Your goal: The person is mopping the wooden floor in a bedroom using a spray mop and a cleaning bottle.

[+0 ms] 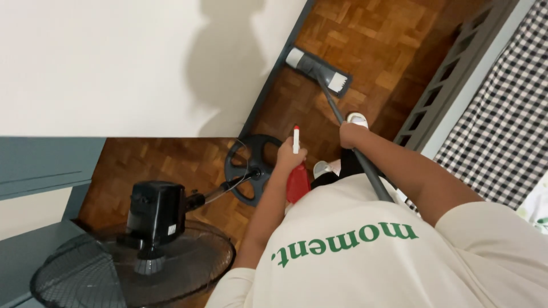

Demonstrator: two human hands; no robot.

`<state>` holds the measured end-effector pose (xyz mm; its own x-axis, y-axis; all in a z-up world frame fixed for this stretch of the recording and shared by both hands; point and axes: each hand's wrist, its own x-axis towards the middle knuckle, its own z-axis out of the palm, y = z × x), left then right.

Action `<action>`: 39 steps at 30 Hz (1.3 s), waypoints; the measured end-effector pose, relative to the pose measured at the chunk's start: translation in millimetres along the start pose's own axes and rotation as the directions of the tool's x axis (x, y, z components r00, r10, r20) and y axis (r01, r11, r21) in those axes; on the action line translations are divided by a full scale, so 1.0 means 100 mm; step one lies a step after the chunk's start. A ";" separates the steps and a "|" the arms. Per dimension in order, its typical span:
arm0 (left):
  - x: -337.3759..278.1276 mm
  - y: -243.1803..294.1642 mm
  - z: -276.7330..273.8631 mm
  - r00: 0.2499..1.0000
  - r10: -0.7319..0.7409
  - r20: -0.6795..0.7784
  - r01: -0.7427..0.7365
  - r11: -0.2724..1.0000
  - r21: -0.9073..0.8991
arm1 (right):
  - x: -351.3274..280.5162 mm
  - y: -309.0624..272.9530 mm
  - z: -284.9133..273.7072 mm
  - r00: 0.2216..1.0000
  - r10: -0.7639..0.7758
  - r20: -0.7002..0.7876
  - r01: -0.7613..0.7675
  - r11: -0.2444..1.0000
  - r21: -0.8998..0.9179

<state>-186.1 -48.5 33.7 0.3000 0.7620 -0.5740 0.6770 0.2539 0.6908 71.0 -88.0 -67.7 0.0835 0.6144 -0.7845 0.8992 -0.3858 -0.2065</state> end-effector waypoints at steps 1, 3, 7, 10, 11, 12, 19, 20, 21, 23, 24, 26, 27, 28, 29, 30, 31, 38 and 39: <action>-0.02 0.00 -0.01 1.000 0.003 0.001 -0.003 1.000 0.000 | 0.05 -0.03 0.12 1.000 0.002 -0.002 -0.002 1.000 0.000; -0.08 -0.01 -0.03 1.000 0.003 0.009 -0.003 1.000 0.006 | 0.14 -0.10 0.35 0.996 0.039 0.077 -0.030 0.993 -0.115; 0.05 -0.31 0.12 1.000 0.013 0.021 -0.013 1.000 0.016 | -0.14 -0.17 0.41 0.991 0.091 0.099 -0.079 0.990 -0.116; 0.13 -0.42 0.21 1.000 0.009 0.021 -0.010 1.000 0.030 | -0.46 -0.19 0.36 0.997 0.035 0.063 -0.031 0.998 -0.058; 0.10 -0.37 0.20 1.000 -0.009 0.020 0.009 1.000 0.024 | -0.42 -0.16 0.42 0.998 0.056 0.002 -0.056 0.998 -0.031; 0.07 -0.30 0.19 0.999 -0.028 0.020 0.028 0.999 0.019 | -0.37 -0.14 0.47 0.995 0.078 -0.058 -0.078 0.997 -0.002; 0.15 -0.16 0.25 0.997 -0.060 0.040 0.063 0.995 -0.075 | -0.48 -0.07 -0.05 0.995 0.103 0.002 -0.103 0.990 0.098; 0.17 -0.13 0.28 0.996 -0.075 0.046 0.079 0.992 -0.094 | -0.44 -0.02 -0.09 0.996 0.086 -0.008 -0.084 0.987 0.135; 0.20 -0.08 0.30 0.995 -0.086 0.054 0.092 0.990 -0.110 | -0.40 0.04 -0.14 0.997 0.072 -0.021 -0.067 0.982 0.174; 0.19 0.19 0.26 0.994 -0.103 0.046 0.109 0.983 -0.150 | 0.21 0.38 0.16 0.996 0.086 -0.022 -0.079 0.973 0.218; 0.17 0.32 0.26 0.991 -0.129 0.034 0.133 0.971 -0.198 | 0.51 0.56 0.32 0.995 0.093 -0.018 -0.086 0.964 0.253; 0.41 0.31 0.37 0.992 -0.122 0.036 0.127 0.965 -0.229 | 0.01 0.48 -0.17 0.996 0.094 -0.003 -0.086 0.929 0.360; 0.55 0.31 0.43 0.993 -0.114 0.031 0.118 0.958 -0.262 | -0.23 0.44 -0.44 0.996 0.087 0.008 -0.081 0.885 0.458; 0.66 0.37 0.49 0.993 -0.111 0.036 0.116 0.958 -0.260 | -0.18 0.54 -0.44 0.996 0.092 0.007 -0.085 0.883 0.461; 0.78 0.43 0.56 0.994 -0.099 0.045 0.107 0.966 -0.237 | -0.14 0.64 -0.45 0.996 0.091 -0.003 -0.078 0.867 0.492; 0.89 0.50 0.64 0.995 -0.087 0.055 0.097 0.972 -0.214 | -0.11 0.75 -0.47 0.996 0.090 -0.013 -0.070 0.850 0.523; 0.92 0.66 0.68 0.995 -0.078 0.058 0.089 0.973 -0.212 | 0.11 0.92 -0.39 0.995 0.096 -0.021 -0.071 0.847 0.526; 1.31 1.28 0.98 0.996 0.005 0.083 0.004 0.995 -0.103 | 0.92 1.79 -0.80 0.993 0.029 -0.112 -0.002 0.972 0.234; 1.33 1.37 1.01 0.996 -0.004 0.087 0.012 0.996 -0.086 | 0.94 1.85 -0.98 0.992 0.050 -0.119 -0.014 0.958 0.286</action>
<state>14.4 27.7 7.8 0.3541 0.7065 -0.6128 0.6200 0.3132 0.7193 287.8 -34.0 -122.5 0.1792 0.6719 -0.7187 0.7377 -0.5750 -0.3537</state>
